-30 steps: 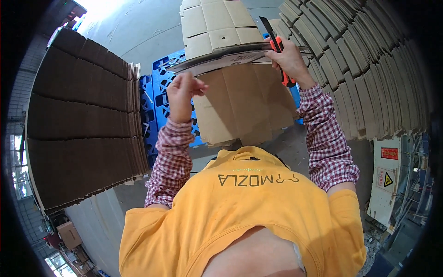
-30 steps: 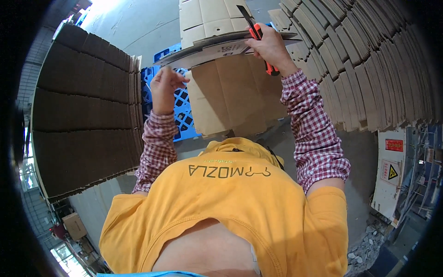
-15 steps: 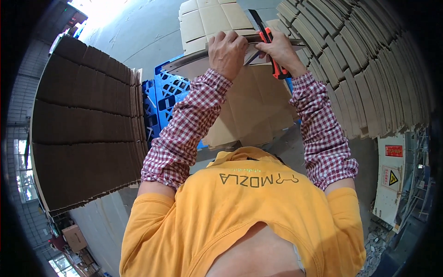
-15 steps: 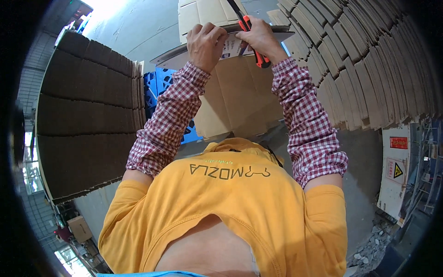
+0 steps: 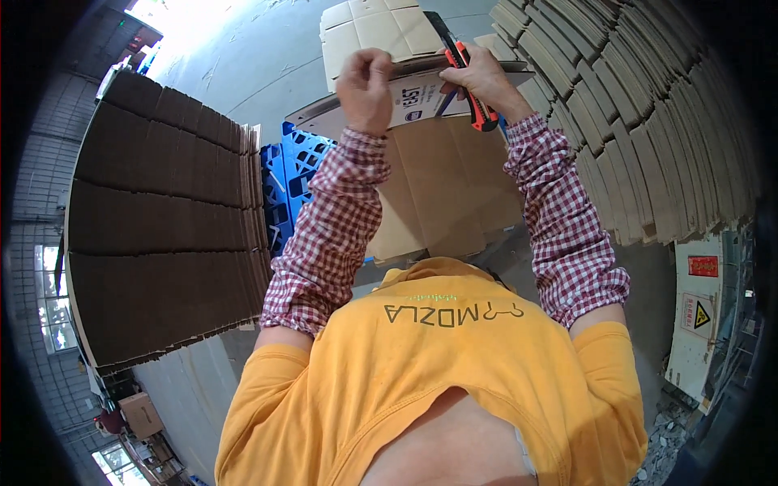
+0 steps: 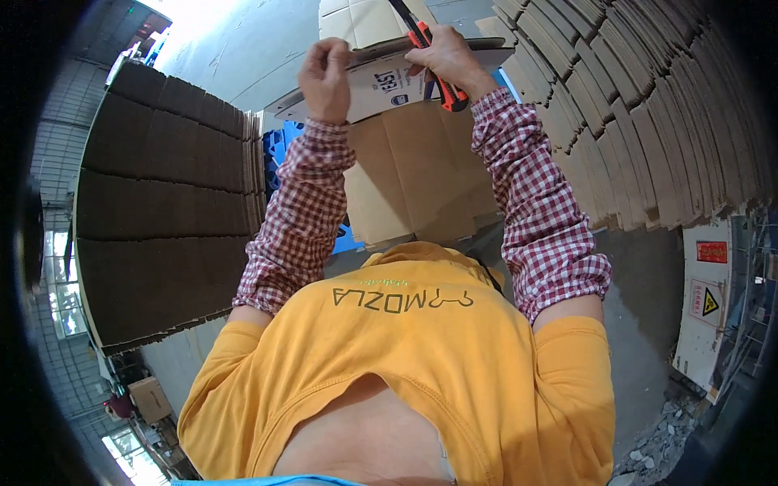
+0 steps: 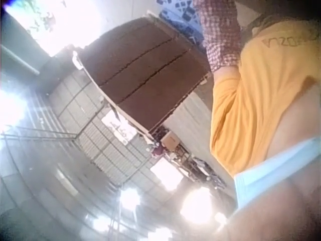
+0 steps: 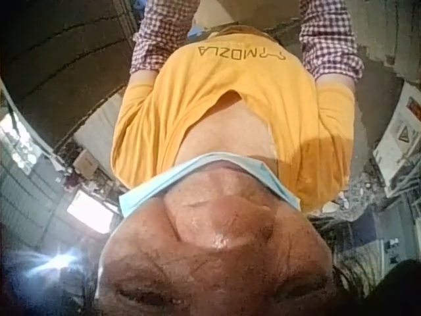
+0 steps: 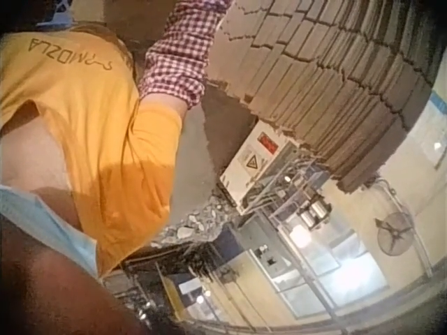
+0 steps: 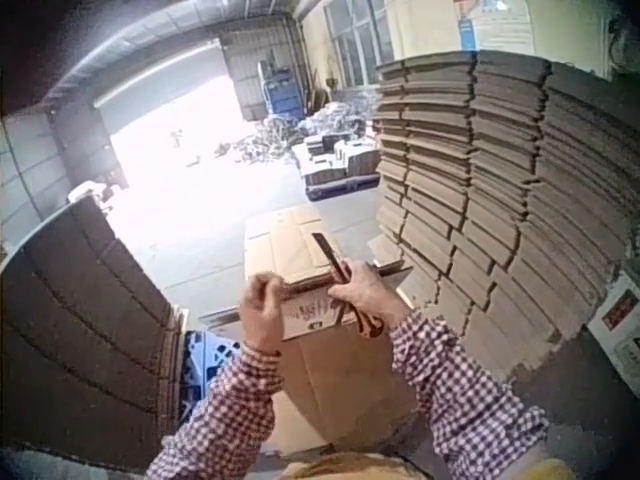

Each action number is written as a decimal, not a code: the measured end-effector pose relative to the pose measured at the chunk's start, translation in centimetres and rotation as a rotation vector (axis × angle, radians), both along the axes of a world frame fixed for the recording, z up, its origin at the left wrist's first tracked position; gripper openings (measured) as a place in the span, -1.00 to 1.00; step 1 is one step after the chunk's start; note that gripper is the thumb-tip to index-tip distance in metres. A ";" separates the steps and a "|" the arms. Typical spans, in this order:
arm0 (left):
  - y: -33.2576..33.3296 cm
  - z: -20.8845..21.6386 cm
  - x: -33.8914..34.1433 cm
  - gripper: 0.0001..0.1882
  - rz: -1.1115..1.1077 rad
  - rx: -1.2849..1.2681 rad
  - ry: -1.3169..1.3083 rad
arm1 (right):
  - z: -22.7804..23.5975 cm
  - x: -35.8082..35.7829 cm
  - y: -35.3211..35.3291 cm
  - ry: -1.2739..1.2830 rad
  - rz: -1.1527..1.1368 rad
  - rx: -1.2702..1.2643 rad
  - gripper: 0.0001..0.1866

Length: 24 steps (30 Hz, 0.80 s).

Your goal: Processing and stacking flat cardboard sheets using a box cutter in an industrial warehouse setting.

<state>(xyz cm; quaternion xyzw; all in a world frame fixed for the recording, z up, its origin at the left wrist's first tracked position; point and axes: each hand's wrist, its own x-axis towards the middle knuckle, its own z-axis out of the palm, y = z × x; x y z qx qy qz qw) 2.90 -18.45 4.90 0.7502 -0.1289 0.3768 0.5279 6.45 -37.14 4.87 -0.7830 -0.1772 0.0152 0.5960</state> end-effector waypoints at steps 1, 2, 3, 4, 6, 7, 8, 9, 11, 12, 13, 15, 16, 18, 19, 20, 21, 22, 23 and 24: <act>0.3 0.9 -0.6 -0.82 -0.098 -0.240 0.038 | -0.3 0.2 0.0 0.004 0.003 0.003 -0.77; 0.7 1.5 -1.2 -0.76 -0.204 -0.483 0.072 | -0.4 0.2 -0.2 -0.011 -0.010 0.007 -0.77; 1.9 1.5 -1.9 -0.73 -0.275 -0.459 0.081 | -0.5 0.3 -0.4 -0.026 -0.025 0.010 -0.77; 3.8 1.4 -2.5 -0.70 -0.337 -0.433 0.088 | -0.3 0.4 -0.3 -0.027 -0.021 0.013 -0.77; 5.0 1.6 -2.9 -0.70 -0.387 -0.270 0.118 | -0.3 0.4 -0.1 -0.013 -0.022 0.028 -0.77; 4.3 2.2 -3.3 -0.72 -0.160 0.031 0.051 | -0.3 0.5 0.0 -0.011 -0.014 0.026 -0.77; 3.5 2.4 -3.5 -0.73 0.067 0.330 -0.016 | -0.2 0.5 0.1 -0.004 -0.002 0.041 -0.78; 2.7 1.9 -3.2 -0.78 0.044 0.317 0.012 | -0.2 0.6 0.1 0.002 0.010 0.056 -0.78; 2.0 1.0 -2.4 -0.79 0.114 0.506 -0.042 | -0.5 0.9 0.0 0.014 -0.001 -0.004 -0.73; 1.8 0.7 -2.0 -0.77 0.180 0.696 -0.094 | -0.6 1.1 -0.1 0.027 -0.017 -0.062 -0.66; 1.6 0.6 -1.8 -0.82 0.207 0.714 -0.035 | -0.4 0.8 0.0 0.029 -0.016 -0.064 -0.66; 1.8 0.7 -1.5 -0.86 0.213 0.723 0.012 | 0.0 0.2 0.2 0.052 -0.013 -0.025 -0.66; 1.7 0.8 -1.4 -0.89 0.214 0.734 0.054 | 0.0 0.2 0.2 0.053 -0.017 -0.025 -0.66; 1.7 1.0 -1.3 -0.90 0.189 0.709 0.052 | -0.1 0.1 0.0 0.051 0.001 -0.009 -0.67; 1.7 1.1 -1.3 -0.90 0.168 0.683 0.049 | -0.1 0.0 0.0 0.052 -0.002 -0.009 -0.67; 1.6 1.3 -1.2 -0.90 0.165 0.684 0.048 | -0.1 -0.1 -0.1 0.055 -0.006 -0.017 -0.67; 1.5 1.4 -1.2 -0.90 0.162 0.693 0.101 | -0.1 -0.1 -0.2 0.058 -0.010 -0.025 -0.67; 1.4 1.7 -1.3 -0.90 0.164 0.704 0.154 | -0.1 -0.2 -0.2 0.058 -0.009 -0.023 -0.67; 1.5 1.9 -1.3 -0.90 0.164 0.706 0.154 | -0.2 -0.2 -0.3 0.030 -0.002 0.000 -0.75; 1.7 2.3 -1.1 -0.89 0.113 0.708 0.210 | -0.3 -0.2 -0.4 0.002 0.004 0.023 -0.80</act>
